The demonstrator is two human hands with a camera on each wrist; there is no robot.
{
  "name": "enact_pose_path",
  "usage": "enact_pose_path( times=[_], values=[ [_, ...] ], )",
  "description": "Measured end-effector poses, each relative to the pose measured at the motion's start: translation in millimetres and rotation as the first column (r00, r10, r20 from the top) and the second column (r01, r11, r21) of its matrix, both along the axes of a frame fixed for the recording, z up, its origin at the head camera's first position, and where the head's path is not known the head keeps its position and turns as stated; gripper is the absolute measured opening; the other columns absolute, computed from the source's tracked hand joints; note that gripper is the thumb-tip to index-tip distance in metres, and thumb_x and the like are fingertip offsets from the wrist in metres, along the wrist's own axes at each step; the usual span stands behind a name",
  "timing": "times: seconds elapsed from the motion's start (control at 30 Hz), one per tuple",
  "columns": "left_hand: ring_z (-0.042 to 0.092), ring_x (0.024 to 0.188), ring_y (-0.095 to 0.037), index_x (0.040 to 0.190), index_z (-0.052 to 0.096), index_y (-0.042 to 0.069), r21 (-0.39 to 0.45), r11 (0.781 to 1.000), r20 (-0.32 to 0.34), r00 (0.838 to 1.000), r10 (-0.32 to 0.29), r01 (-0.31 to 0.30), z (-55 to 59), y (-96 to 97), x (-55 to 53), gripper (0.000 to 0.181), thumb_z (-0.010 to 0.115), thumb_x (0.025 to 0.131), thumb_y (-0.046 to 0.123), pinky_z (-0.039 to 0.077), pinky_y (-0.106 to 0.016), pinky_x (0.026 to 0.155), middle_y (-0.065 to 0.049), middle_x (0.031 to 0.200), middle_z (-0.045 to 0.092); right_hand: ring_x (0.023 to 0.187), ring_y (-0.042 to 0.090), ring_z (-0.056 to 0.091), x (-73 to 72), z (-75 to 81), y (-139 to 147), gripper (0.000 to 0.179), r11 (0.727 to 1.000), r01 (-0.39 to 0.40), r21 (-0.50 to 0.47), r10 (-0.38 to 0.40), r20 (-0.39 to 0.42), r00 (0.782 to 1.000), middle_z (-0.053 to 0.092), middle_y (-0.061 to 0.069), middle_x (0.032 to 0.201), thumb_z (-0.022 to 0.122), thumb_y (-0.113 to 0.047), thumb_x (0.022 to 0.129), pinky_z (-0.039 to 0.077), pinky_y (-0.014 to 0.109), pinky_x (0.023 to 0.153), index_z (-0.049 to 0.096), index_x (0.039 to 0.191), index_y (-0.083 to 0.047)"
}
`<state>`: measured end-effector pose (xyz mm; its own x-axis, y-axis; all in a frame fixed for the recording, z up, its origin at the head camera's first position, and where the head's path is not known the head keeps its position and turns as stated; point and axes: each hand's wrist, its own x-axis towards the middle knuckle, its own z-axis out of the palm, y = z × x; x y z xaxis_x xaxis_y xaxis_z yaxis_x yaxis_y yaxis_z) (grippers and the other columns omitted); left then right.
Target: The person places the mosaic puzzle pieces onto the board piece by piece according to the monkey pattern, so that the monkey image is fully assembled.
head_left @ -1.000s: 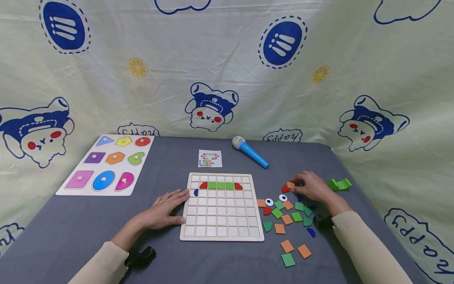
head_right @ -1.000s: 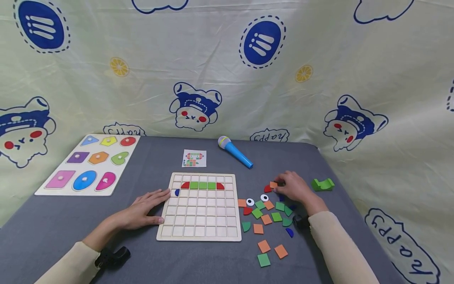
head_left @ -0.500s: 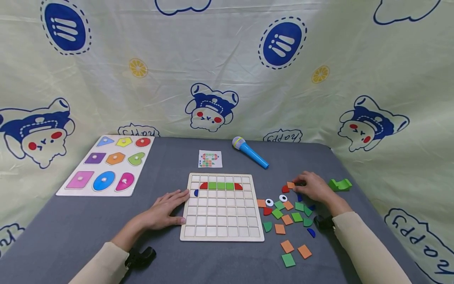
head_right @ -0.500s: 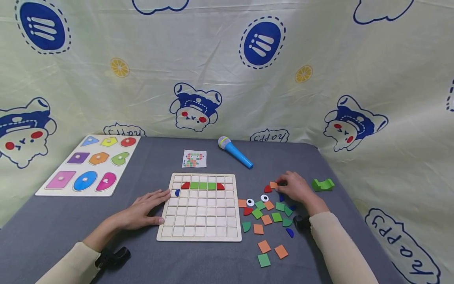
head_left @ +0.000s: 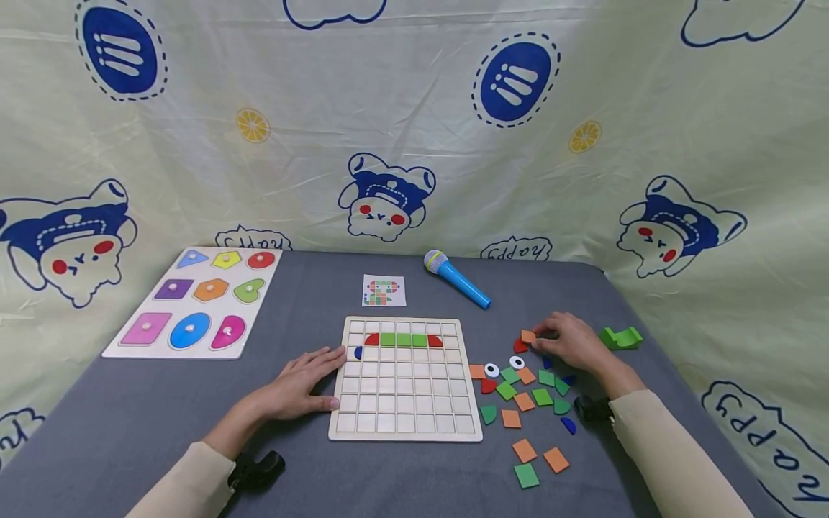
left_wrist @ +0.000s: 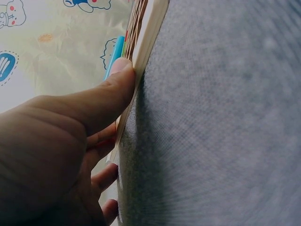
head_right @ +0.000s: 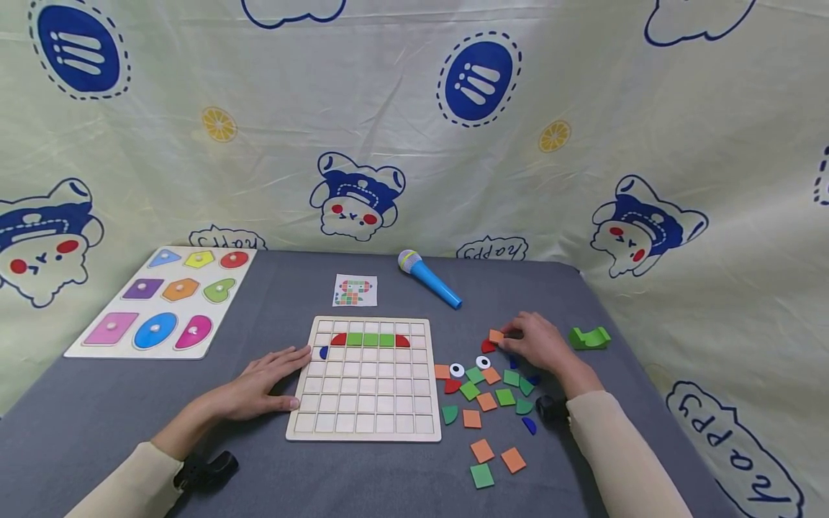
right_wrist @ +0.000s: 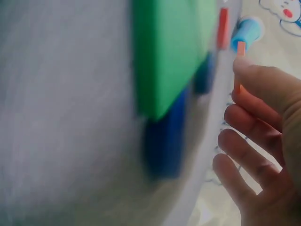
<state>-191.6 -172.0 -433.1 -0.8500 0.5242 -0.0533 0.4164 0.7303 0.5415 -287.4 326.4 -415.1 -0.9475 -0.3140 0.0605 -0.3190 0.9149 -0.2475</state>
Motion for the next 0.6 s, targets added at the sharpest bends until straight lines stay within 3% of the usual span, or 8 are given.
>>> enact_pose_path(
  times=[0.37,0.6],
  values=[
    [0.021,0.143,-0.039,0.147,0.031,0.007,0.004,1.0,-0.001,1.0,-0.007,0.007,-1.3,-0.1,-0.4,0.078,0.065,0.086,0.041,0.015,-0.066,0.108,-0.012,0.155,0.03,0.098,0.024,0.053,21.3,17.2,-63.7,0.026,0.996,-0.063,-0.061,0.059,-0.061,0.996,0.063,0.005,0.1,0.07,-0.03,0.085,0.046,0.046,0.083,0.072,0.103,-0.011],
    [0.021,0.143,-0.039,0.147,0.031,0.007,0.006,1.0,0.002,1.0,-0.006,0.006,-0.9,0.5,-0.3,0.078,0.065,0.086,0.041,0.014,-0.066,0.108,-0.013,0.155,0.029,0.091,0.021,0.053,32.2,17.7,-115.8,0.024,0.975,-0.197,-0.099,0.186,-0.115,0.976,0.063,0.004,0.095,0.073,-0.029,0.082,0.046,0.036,0.074,0.073,0.101,-0.013]
  ],
)
